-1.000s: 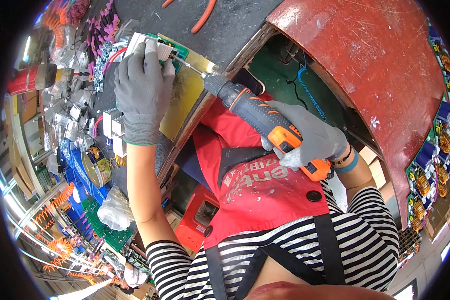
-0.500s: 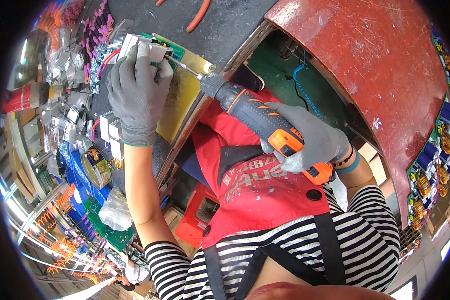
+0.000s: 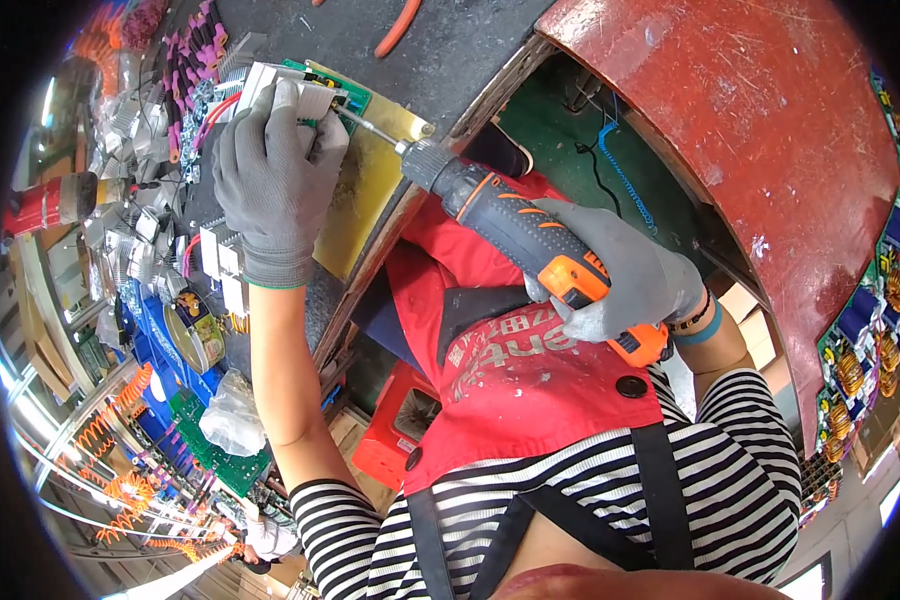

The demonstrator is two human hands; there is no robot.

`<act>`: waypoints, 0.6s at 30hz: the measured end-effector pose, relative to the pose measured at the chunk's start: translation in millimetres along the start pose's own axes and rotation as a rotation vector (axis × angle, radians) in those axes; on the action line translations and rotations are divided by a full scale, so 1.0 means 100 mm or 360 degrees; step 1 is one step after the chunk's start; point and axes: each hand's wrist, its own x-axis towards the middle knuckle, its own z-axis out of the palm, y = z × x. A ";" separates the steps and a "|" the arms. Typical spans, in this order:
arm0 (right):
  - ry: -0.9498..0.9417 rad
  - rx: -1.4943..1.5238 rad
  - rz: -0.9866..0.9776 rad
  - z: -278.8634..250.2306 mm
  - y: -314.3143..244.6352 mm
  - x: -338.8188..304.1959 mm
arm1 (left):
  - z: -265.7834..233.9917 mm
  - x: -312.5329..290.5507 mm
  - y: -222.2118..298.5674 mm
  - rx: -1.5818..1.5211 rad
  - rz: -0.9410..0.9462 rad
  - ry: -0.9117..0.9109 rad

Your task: The person assembles electronic components onto a circuit board and wires them using an electric screwdriver.

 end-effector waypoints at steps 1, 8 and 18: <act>0.0000 0.0000 0.0001 -0.01 0.01 0.00 | 0.00 0.00 0.01 -0.0001 0.0000 -0.0001; -0.0002 0.0060 -0.0079 -0.01 -0.02 0.02 | -0.02 0.00 0.00 -0.0025 -0.0020 -0.0021; 0.0098 0.0098 0.0069 0.02 -0.10 0.00 | -0.06 -0.05 0.08 0.0011 -0.0084 -0.0135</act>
